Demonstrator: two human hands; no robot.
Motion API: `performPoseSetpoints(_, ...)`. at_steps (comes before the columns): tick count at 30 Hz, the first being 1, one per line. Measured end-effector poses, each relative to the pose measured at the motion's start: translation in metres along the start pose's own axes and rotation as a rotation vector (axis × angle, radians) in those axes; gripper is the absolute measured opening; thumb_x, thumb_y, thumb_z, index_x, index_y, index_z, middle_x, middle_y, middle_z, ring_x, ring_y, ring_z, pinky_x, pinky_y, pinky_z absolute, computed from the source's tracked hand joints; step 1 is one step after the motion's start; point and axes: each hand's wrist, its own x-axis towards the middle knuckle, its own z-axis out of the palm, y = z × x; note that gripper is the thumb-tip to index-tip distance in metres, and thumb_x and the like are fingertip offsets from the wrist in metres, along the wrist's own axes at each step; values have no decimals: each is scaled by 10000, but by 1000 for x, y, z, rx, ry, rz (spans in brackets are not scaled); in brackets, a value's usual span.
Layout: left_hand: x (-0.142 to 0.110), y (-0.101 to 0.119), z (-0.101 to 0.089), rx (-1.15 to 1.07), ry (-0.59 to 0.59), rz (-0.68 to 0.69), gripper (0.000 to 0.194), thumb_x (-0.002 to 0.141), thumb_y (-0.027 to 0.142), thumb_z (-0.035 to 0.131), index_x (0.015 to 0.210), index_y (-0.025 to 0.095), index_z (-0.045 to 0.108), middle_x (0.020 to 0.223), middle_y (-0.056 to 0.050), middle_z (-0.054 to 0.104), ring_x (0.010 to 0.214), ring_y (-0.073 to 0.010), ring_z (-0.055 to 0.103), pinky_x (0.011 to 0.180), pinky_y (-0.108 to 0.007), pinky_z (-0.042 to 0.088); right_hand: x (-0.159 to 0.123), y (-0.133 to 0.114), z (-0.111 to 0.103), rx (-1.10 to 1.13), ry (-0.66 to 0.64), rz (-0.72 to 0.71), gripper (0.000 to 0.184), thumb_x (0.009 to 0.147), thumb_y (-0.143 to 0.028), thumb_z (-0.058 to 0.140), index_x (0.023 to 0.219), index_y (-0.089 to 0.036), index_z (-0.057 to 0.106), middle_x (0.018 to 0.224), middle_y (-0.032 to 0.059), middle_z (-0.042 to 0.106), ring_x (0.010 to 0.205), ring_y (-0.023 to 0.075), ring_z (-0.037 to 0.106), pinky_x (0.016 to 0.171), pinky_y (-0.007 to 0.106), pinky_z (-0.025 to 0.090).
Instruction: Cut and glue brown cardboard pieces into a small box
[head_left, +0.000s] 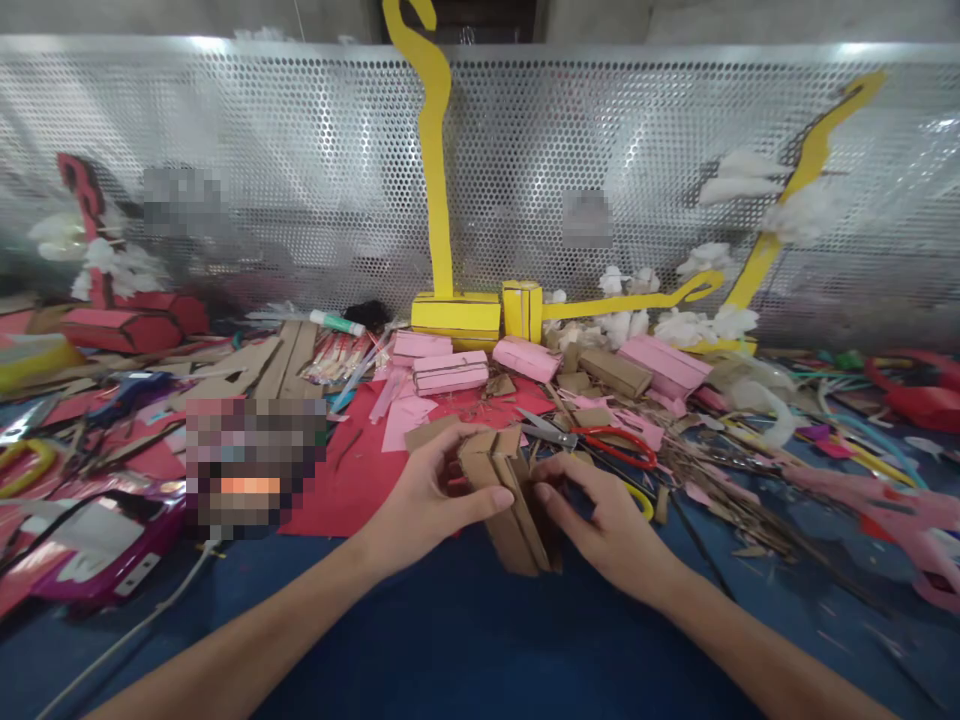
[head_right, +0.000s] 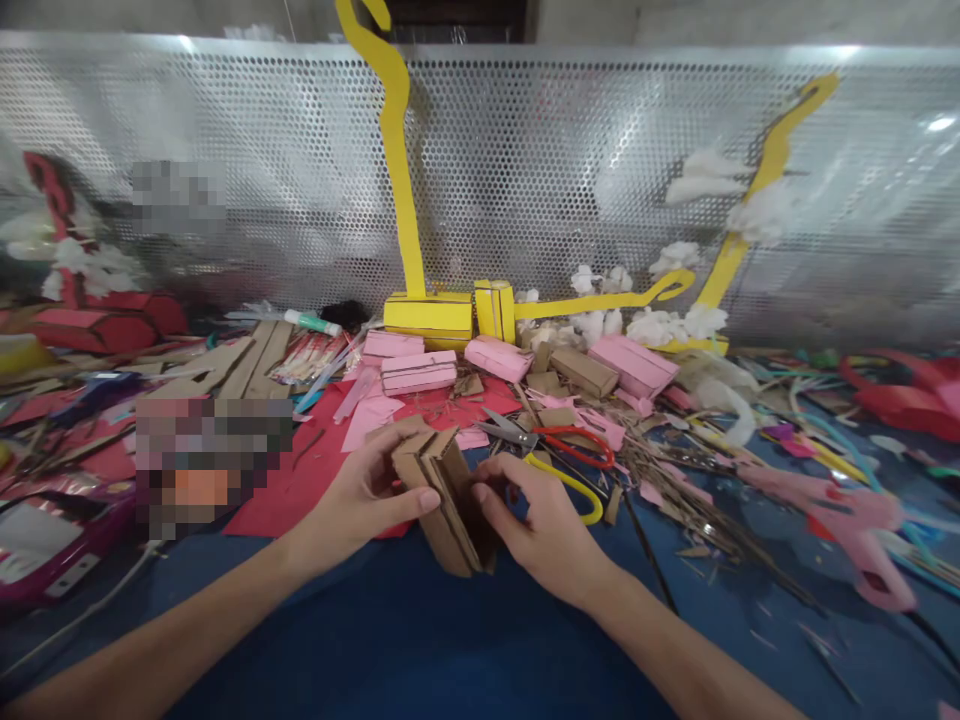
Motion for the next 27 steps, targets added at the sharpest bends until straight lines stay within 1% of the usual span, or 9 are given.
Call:
performPoseSetpoints(4, -1, -2, -1, 6, 35, 51, 512, 783, 301, 829, 1215, 231, 563, 1147, -49, 675, 1053, -196, 656, 906, -293, 537, -2, 1, -4, -16, 73, -55, 156, 1005, -341, 512, 1059, -223, 599, 948, 48, 672, 842, 187, 618, 774, 307, 507)
performPoseSetpoints(10, -6, 2, 2, 159, 69, 182, 519, 800, 266, 807, 1247, 258, 544, 1219, -75, 626, 1131, -242, 625, 1011, -382, 500, -6, -5, -5, -46, 113, -125, 134, 997, -322, 528, 1086, -233, 573, 940, 41, 647, 835, 181, 614, 772, 303, 508)
performPoseSetpoints(13, -7, 4, 2, 229, 103, 224, 500, 802, 261, 802, 1238, 276, 557, 1225, -68, 618, 1156, -251, 607, 1039, -396, 479, -1, -1, -12, -166, 201, -91, 126, 1003, -320, 509, 1077, -246, 579, 975, 45, 647, 880, 192, 618, 799, 316, 501)
performPoseSetpoints(15, -7, 5, 2, 232, 102, 232, 481, 811, 258, 792, 1230, 279, 558, 1215, -63, 617, 1144, -245, 607, 1035, -388, 477, 3, 11, -21, -315, 232, -43, 151, 994, -326, 511, 1103, -247, 578, 1081, 70, 644, 1006, 230, 616, 879, 356, 492)
performPoseSetpoints(17, -6, 6, 2, 212, 90, 232, 460, 826, 256, 776, 1228, 278, 552, 1189, -58, 622, 1110, -232, 618, 1018, -375, 484, 7, 30, -32, -488, 187, -3, 197, 967, -332, 528, 1133, -234, 572, 1205, 107, 617, 1136, 281, 579, 973, 421, 460)
performPoseSetpoints(18, -6, 6, 2, 202, 87, 231, 454, 831, 255, 770, 1227, 277, 548, 1182, -58, 624, 1095, -228, 623, 1007, -370, 490, 9, 40, -37, -556, 150, 21, 201, 953, -333, 534, 1117, -225, 576, 1226, 121, 611, 1147, 297, 574, 989, 443, 450)
performPoseSetpoints(21, -6, 6, 3, 188, 101, 226, 459, 826, 255, 771, 1223, 275, 541, 1164, -54, 627, 1063, -224, 631, 972, -357, 503, 10, 63, -50, -625, 64, 71, 164, 922, -325, 540, 1017, -204, 594, 1133, 137, 648, 1073, 305, 606, 951, 445, 470)
performPoseSetpoints(23, -6, 6, 3, 179, 112, 226, 461, 824, 250, 773, 1221, 277, 540, 1123, -44, 630, 1036, -216, 632, 953, -346, 508, 9, 69, -57, -621, 37, 89, 197, 909, -309, 541, 1063, -198, 594, 1087, 130, 672, 1031, 294, 630, 909, 420, 489)
performPoseSetpoints(27, -5, 6, 2, 181, 97, 240, 443, 832, 227, 762, 1220, 281, 555, 1115, -31, 631, 1040, -204, 621, 958, -331, 496, 8, 66, -66, -619, -25, 135, 258, 907, -325, 540, 1123, -200, 603, 1082, 119, 713, 965, 279, 671, 816, 377, 509)
